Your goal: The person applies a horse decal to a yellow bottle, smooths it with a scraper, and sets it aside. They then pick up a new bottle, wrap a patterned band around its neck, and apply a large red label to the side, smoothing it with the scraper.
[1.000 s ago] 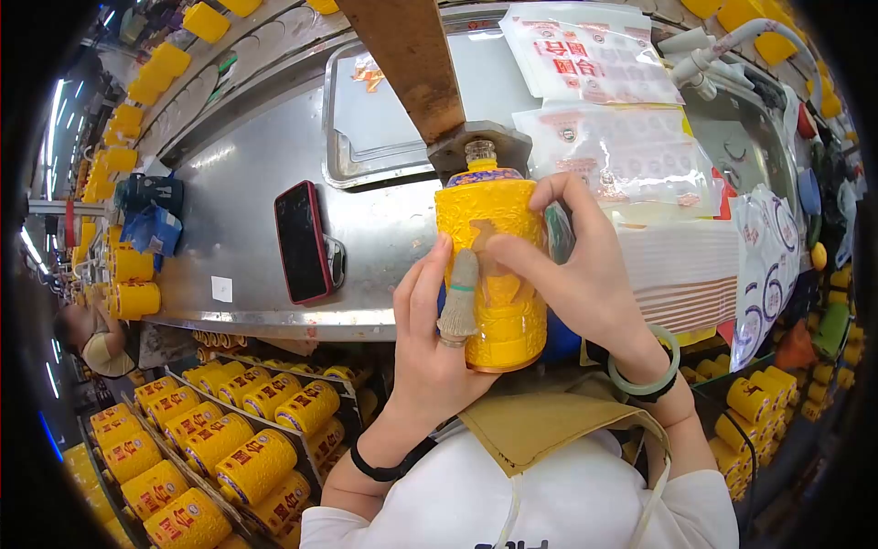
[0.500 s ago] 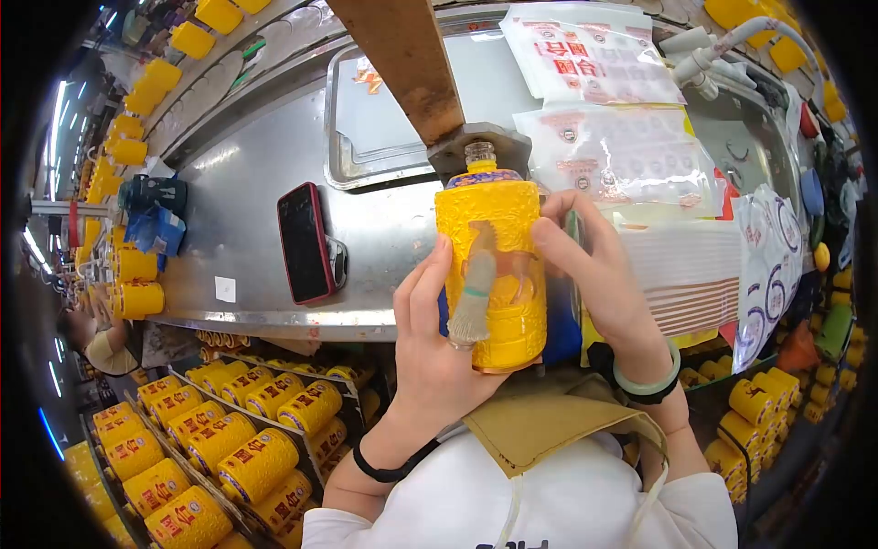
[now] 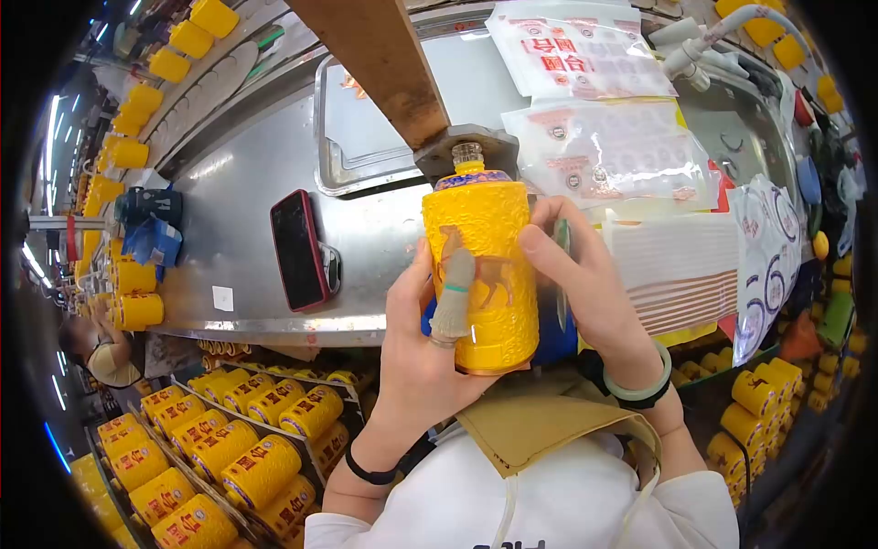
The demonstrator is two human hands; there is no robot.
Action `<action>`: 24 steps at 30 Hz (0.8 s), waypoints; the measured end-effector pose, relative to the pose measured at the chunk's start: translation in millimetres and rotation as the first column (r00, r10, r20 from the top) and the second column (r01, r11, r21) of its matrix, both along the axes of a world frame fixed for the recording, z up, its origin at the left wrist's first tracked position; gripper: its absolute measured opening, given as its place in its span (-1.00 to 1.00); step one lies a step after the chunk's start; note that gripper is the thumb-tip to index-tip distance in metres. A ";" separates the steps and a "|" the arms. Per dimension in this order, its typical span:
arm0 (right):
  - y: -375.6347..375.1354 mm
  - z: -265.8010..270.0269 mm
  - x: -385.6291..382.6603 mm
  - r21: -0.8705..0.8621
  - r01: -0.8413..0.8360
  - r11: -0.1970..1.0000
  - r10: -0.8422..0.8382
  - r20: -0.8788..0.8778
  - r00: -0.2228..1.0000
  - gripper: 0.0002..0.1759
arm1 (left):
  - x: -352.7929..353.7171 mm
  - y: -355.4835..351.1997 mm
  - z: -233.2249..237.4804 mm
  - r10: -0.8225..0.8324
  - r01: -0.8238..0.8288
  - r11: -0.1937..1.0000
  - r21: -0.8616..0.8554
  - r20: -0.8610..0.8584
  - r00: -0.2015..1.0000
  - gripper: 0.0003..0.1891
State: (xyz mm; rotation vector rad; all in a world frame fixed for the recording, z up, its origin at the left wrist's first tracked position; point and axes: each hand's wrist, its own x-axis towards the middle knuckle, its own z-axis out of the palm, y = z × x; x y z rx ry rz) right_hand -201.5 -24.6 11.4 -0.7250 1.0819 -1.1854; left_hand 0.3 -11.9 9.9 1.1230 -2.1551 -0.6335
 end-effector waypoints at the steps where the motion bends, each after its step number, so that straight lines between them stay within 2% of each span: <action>1: 0.3 -1.4 -0.4 0.003 -0.005 1.000 0.005 0.020 1.000 -0.81 | 0.4 0.4 -0.5 -0.002 0.002 1.000 0.027 -0.006 1.000 0.20; 2: 0.5 -2.7 -1.1 0.005 -0.010 1.000 0.010 0.040 0.999 -0.82 | -0.1 -0.2 1.6 -0.002 0.002 1.000 0.028 -0.006 1.000 0.20; 4: 2.2 -4.7 -3.8 0.008 -0.020 1.000 0.019 0.035 0.999 -0.82 | -2.9 -1.6 11.1 -0.029 0.032 0.999 -0.019 0.130 0.991 0.10; 6: 4.2 -9.3 -4.6 0.011 -0.030 0.999 0.030 0.032 0.999 -0.82 | -6.6 -0.7 18.9 -0.035 0.039 0.999 -0.017 0.186 0.982 0.03; 8: 5.4 -15.7 -4.3 -0.044 0.031 0.999 -0.026 0.112 0.993 -0.74 | -11.9 0.7 24.6 -0.039 0.044 0.999 -0.015 0.240 0.970 -0.02; 10: 2.8 -12.0 -2.6 0.006 0.087 0.996 -0.087 0.157 0.984 -0.70 | -16.7 2.3 27.8 0.007 0.033 0.994 -0.104 0.362 0.932 -0.09; 11: 1.2 -10.6 -2.0 0.057 0.143 0.988 -0.152 0.199 0.968 -0.65 | -16.5 2.8 26.9 0.010 0.030 0.994 -0.105 0.362 0.932 -0.09; 12: 2.4 -12.1 -16.4 0.081 0.057 0.995 -0.072 0.198 0.978 -0.67 | -15.7 3.8 24.5 0.012 0.007 0.998 -0.058 0.321 0.947 -0.16; 13: 4.1 -13.8 -16.7 0.080 0.054 0.995 -0.069 0.198 0.978 -0.67 | -14.9 4.5 21.2 0.017 -0.015 1.000 -0.009 0.279 0.960 -0.22; 14: 5.0 -11.1 -14.9 -0.016 0.135 0.991 -0.134 0.043 0.990 -0.67 | -11.7 4.4 14.2 0.020 -0.018 1.000 -0.010 0.280 0.960 -0.22; 15: 4.6 -5.3 -12.8 -0.124 0.199 0.972 -0.213 -0.106 0.971 -0.64 | -6.6 3.5 4.3 0.020 -0.018 1.000 -0.016 0.170 0.985 -0.12; 16: 5.4 0.9 -12.3 -0.122 0.199 0.972 -0.212 -0.105 0.972 -0.64 | -3.3 3.4 -2.5 0.018 -0.017 1.000 -0.019 0.057 0.998 0.00; 17: 6.6 7.3 -12.1 -0.157 0.172 0.972 -0.192 -0.119 0.974 -0.63 | -3.8 4.1 -5.3 0.018 -0.017 1.000 -0.017 0.059 0.998 0.00; 19: 7.7 10.0 -11.0 -0.190 0.141 0.972 -0.168 -0.134 0.977 -0.61 | -5.4 6.2 -9.4 0.100 -0.094 0.993 0.068 -0.081 0.992 0.11; 20: 7.4 10.0 -11.3 -0.308 0.026 0.951 -0.139 -0.351 0.926 -0.64 | -4.3 6.8 -12.8 0.109 -0.090 0.984 0.152 -0.118 0.987 0.18; 21: 6.8 10.3 -11.8 -0.392 -0.112 0.913 -0.136 -0.551 0.823 -0.66 | -2.1 7.2 -15.9 0.110 -0.092 0.984 0.150 -0.119 0.987 0.18; 23: -4.3 18.0 -18.4 -0.409 -0.037 0.912 -0.241 -0.607 0.758 -0.61 | 3.0 7.7 -21.0 0.117 -0.080 0.971 0.225 -0.156 0.981 0.17; 24: -10.2 19.2 -22.4 -0.480 -0.005 0.877 -0.331 -0.611 0.719 -0.60 | 3.7 8.6 -22.9 0.118 -0.081 0.972 0.220 -0.162 0.980 0.17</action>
